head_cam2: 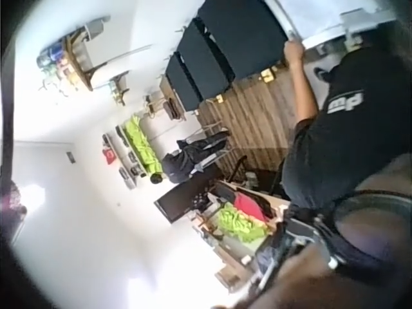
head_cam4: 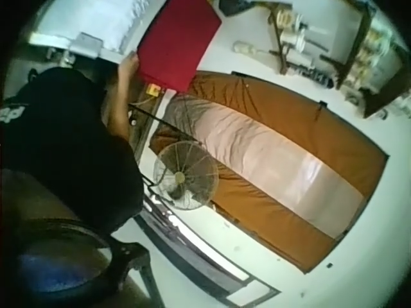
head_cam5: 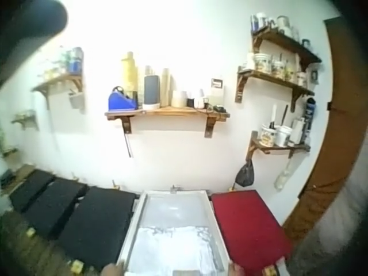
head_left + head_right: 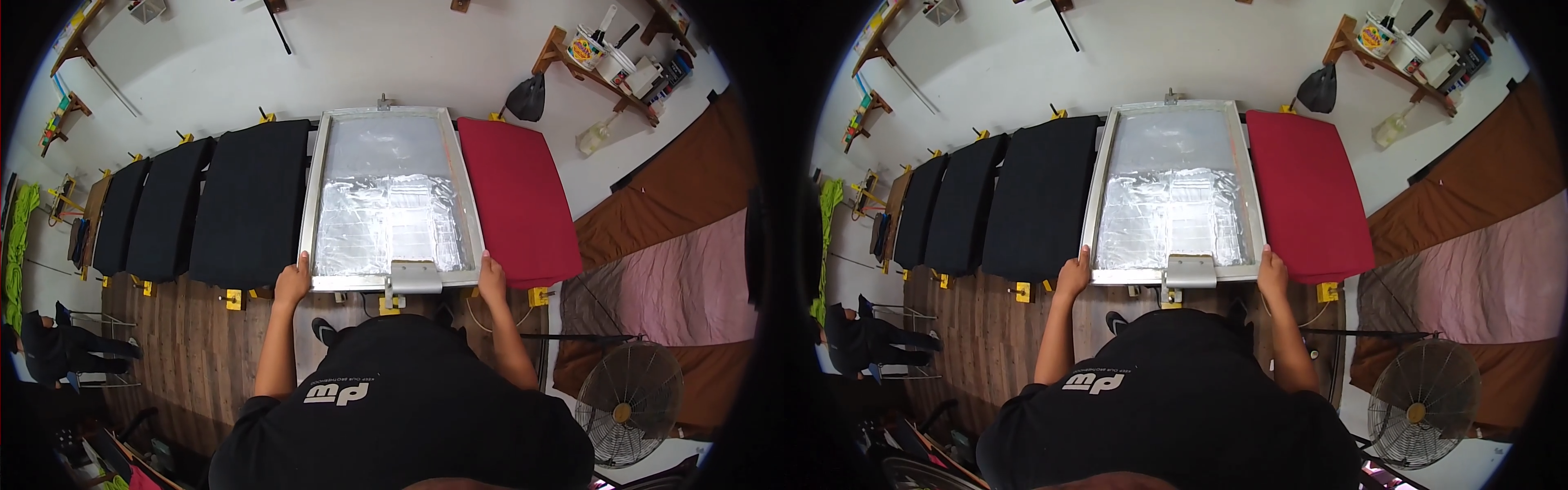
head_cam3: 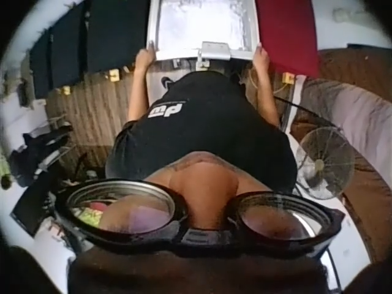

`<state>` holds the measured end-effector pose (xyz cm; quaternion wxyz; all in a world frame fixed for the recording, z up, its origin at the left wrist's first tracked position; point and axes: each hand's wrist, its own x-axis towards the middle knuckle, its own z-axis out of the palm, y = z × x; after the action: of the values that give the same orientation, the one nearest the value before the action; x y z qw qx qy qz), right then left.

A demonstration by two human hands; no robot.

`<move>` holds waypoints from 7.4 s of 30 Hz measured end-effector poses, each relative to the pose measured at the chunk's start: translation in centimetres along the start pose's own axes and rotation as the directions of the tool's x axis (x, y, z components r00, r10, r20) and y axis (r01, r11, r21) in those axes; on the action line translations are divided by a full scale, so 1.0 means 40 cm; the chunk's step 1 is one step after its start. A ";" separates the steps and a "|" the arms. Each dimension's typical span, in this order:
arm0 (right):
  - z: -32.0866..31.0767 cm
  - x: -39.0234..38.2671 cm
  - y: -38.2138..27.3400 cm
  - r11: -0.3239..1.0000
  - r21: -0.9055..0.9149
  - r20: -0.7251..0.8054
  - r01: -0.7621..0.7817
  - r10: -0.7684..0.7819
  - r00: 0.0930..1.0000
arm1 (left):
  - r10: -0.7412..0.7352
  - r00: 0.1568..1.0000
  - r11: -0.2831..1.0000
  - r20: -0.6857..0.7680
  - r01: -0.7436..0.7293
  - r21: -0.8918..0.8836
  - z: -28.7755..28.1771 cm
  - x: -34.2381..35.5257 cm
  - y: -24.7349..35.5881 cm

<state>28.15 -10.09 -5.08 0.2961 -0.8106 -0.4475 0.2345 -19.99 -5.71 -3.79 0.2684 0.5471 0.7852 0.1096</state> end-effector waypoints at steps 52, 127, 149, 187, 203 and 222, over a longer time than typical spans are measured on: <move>0.101 0.002 0.119 1.000 -0.022 0.074 0.000 0.001 0.997 | -0.031 0.999 0.995 -0.017 0.030 -0.093 0.107 0.009 -0.059; 0.014 -0.143 -0.273 0.211 0.745 0.649 -0.633 -0.449 0.614 | 0.587 0.557 0.335 0.588 0.494 -0.803 0.026 -0.161 0.337; -0.002 -0.153 -0.213 0.732 0.672 0.431 -0.110 -0.267 0.862 | 0.492 0.718 0.748 0.492 -0.059 -0.661 0.080 -0.185 0.296; 0.188 0.191 -0.450 0.581 -0.256 0.833 0.773 -0.272 0.481 | 0.462 0.650 0.678 0.603 -0.697 0.232 0.129 0.123 0.591; 0.161 0.036 -0.341 0.646 -0.242 0.741 0.724 -0.358 0.568 | 0.631 0.632 0.624 0.451 -0.758 0.189 0.181 -0.012 0.493; 0.161 -0.044 -0.332 0.687 -0.252 0.639 0.682 -0.411 0.650 | 0.760 0.572 0.552 0.308 -0.819 0.157 0.211 -0.077 0.451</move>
<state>15.34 -4.24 -0.29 0.0105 -0.5765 -0.7841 0.2296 -0.17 -2.77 -1.49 0.1877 0.8826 0.4283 0.0488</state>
